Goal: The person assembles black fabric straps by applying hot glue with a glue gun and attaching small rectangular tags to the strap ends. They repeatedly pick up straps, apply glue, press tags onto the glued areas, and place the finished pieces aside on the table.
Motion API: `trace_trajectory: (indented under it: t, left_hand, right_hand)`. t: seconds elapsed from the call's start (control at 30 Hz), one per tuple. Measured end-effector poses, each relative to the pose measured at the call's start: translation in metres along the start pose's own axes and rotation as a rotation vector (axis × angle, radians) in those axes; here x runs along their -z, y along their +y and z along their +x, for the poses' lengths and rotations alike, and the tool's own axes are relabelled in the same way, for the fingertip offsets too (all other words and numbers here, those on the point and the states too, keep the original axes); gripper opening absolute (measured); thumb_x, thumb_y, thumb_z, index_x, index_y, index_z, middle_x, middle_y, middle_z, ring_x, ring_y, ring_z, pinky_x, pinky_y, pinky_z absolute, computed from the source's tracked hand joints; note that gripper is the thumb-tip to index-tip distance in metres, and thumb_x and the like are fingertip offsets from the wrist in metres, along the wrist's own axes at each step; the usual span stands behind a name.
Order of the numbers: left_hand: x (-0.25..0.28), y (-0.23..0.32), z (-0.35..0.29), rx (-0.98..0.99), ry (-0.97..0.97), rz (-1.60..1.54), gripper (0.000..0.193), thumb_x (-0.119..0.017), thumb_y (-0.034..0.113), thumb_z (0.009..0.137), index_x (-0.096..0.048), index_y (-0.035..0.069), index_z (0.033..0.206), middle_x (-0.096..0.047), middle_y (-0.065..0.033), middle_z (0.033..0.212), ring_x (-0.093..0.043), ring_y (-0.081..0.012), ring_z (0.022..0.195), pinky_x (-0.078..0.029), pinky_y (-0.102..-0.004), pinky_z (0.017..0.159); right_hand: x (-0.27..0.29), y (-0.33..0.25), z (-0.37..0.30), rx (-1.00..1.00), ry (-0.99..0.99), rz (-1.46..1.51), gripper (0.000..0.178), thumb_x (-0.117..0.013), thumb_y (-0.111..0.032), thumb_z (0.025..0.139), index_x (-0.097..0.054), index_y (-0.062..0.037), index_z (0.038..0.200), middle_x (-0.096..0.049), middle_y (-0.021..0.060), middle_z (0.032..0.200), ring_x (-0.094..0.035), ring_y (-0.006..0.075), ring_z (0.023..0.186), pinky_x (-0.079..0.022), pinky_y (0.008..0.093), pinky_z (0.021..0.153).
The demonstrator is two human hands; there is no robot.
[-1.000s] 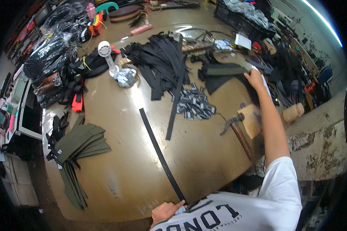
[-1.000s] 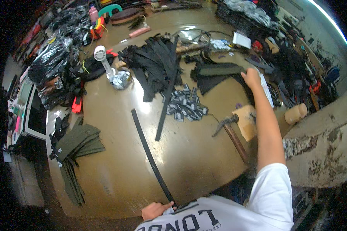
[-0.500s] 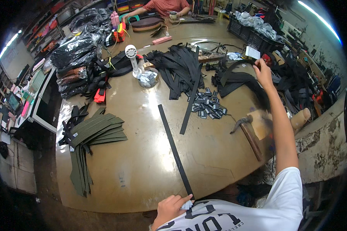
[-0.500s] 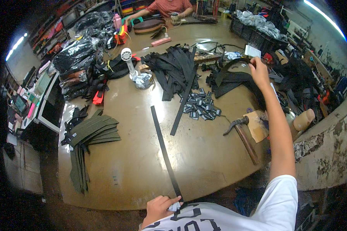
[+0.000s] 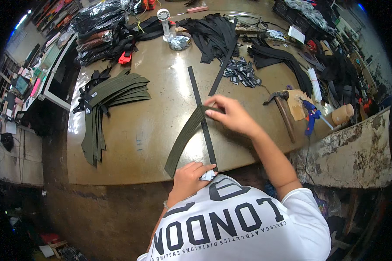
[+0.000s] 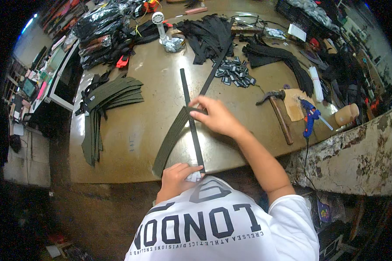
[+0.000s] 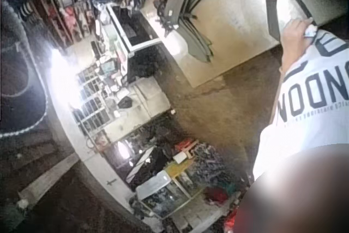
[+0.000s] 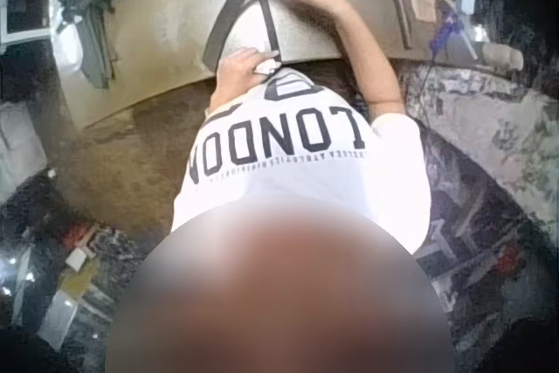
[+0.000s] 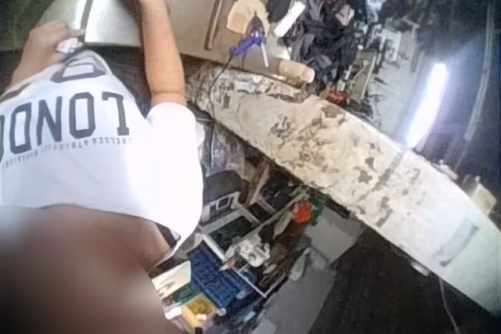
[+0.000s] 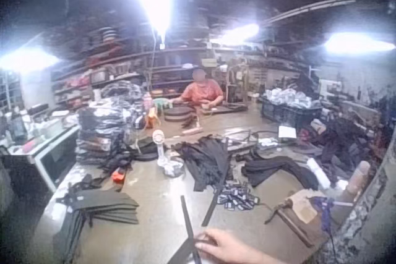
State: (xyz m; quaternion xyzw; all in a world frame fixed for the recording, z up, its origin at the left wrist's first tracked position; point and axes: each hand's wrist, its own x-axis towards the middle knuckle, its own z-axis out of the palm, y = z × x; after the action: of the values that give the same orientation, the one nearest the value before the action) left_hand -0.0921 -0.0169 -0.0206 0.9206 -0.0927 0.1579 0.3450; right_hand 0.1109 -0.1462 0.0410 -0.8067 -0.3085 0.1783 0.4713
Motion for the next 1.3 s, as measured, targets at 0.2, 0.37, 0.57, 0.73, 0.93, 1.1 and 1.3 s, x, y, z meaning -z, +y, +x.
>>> trace_trajectory:
  t: [0.2, 0.37, 0.57, 0.73, 0.93, 1.1, 1.3]
  left_hand:
    - [0.002, 0.002, 0.001, 0.033, -0.022, 0.046, 0.026, -0.080, 0.028, 0.075, -0.075, 0.017, 0.098, -0.055, -0.0002, 0.067, -0.058, -0.0179, 0.062, -0.046, -0.0324, 0.053]
    - [0.002, 0.001, 0.001, 0.034, -0.058, 0.049, 0.026, -0.079, 0.029, 0.075, -0.075, 0.018, 0.099, -0.054, 0.0006, 0.066, -0.055, -0.0169, 0.060, -0.045, -0.0314, 0.052]
    - [0.002, 0.000, 0.002, 0.021, -0.073, 0.070, 0.026, -0.078, 0.030, 0.077, -0.075, 0.019, 0.100, -0.051, 0.0012, 0.065, -0.054, -0.0157, 0.059, -0.043, -0.0304, 0.050]
    - [0.006, 0.003, 0.007, 0.044, -0.103, 0.050, 0.026, -0.078, 0.030, 0.077, -0.075, 0.020, 0.101, -0.053, 0.0010, 0.066, -0.055, -0.0150, 0.060, -0.044, -0.0299, 0.050]
    - [0.030, 0.003, 0.028, 0.141, -0.252, -0.147, 0.026, -0.076, 0.016, 0.076, -0.074, 0.016, 0.101, -0.063, -0.0046, 0.074, -0.063, -0.0236, 0.066, -0.049, -0.0352, 0.056]
    - [0.028, -0.020, 0.063, 0.277, 0.060, 0.054, 0.036, -0.068, 0.000, 0.071, -0.072, 0.013, 0.105, -0.067, -0.0114, 0.083, -0.065, -0.0300, 0.074, -0.051, -0.0377, 0.065]
    - [0.015, -0.034, 0.071, 0.354, 0.032, 0.157, 0.043, -0.069, 0.003, 0.073, -0.070, 0.019, 0.114, -0.062, -0.0100, 0.080, -0.063, -0.0299, 0.074, -0.050, -0.0398, 0.065]
  right_hand:
    - [-0.033, 0.036, -0.016, 0.175, 0.135, -0.221, 0.025, -0.067, -0.018, 0.090, -0.069, -0.0031, 0.109, -0.069, 0.0161, 0.100, -0.064, 0.0329, 0.094, -0.049, 0.0379, 0.086]
    - [-0.050, 0.053, -0.028, 0.231, 0.268, -0.238, 0.023, -0.066, -0.019, 0.090, -0.069, -0.0066, 0.108, -0.063, 0.0107, 0.093, -0.059, 0.0291, 0.094, -0.042, 0.0396, 0.086]
    - [-0.055, 0.055, -0.031, 0.211, 0.301, -0.294, 0.022, -0.067, -0.017, 0.088, -0.068, -0.0048, 0.107, -0.059, 0.0093, 0.093, -0.057, 0.0277, 0.094, -0.042, 0.0396, 0.084]
    - [-0.056, 0.046, -0.031, 0.181, 0.311, -0.361, 0.024, -0.068, -0.017, 0.087, -0.068, -0.0092, 0.109, -0.057, 0.0073, 0.096, -0.056, 0.0266, 0.092, -0.043, 0.0393, 0.083]
    - [-0.058, 0.043, -0.036, 0.210, 0.257, -0.573, 0.028, -0.067, -0.015, 0.087, -0.069, -0.0153, 0.115, -0.058, 0.0070, 0.106, -0.055, 0.0265, 0.098, -0.042, 0.0381, 0.082]
    - [-0.054, 0.025, -0.032, 0.227, 0.148, -0.843, 0.033, -0.067, -0.015, 0.086, -0.067, -0.0145, 0.119, -0.057, 0.0097, 0.112, -0.053, 0.0283, 0.106, -0.042, 0.0423, 0.088]
    - [0.046, 0.072, -0.096, -0.241, 0.945, -0.116, 0.033, -0.073, -0.030, 0.088, -0.055, -0.0025, 0.090, -0.050, 0.0059, 0.091, -0.048, 0.0189, 0.085, -0.043, 0.0352, 0.080]
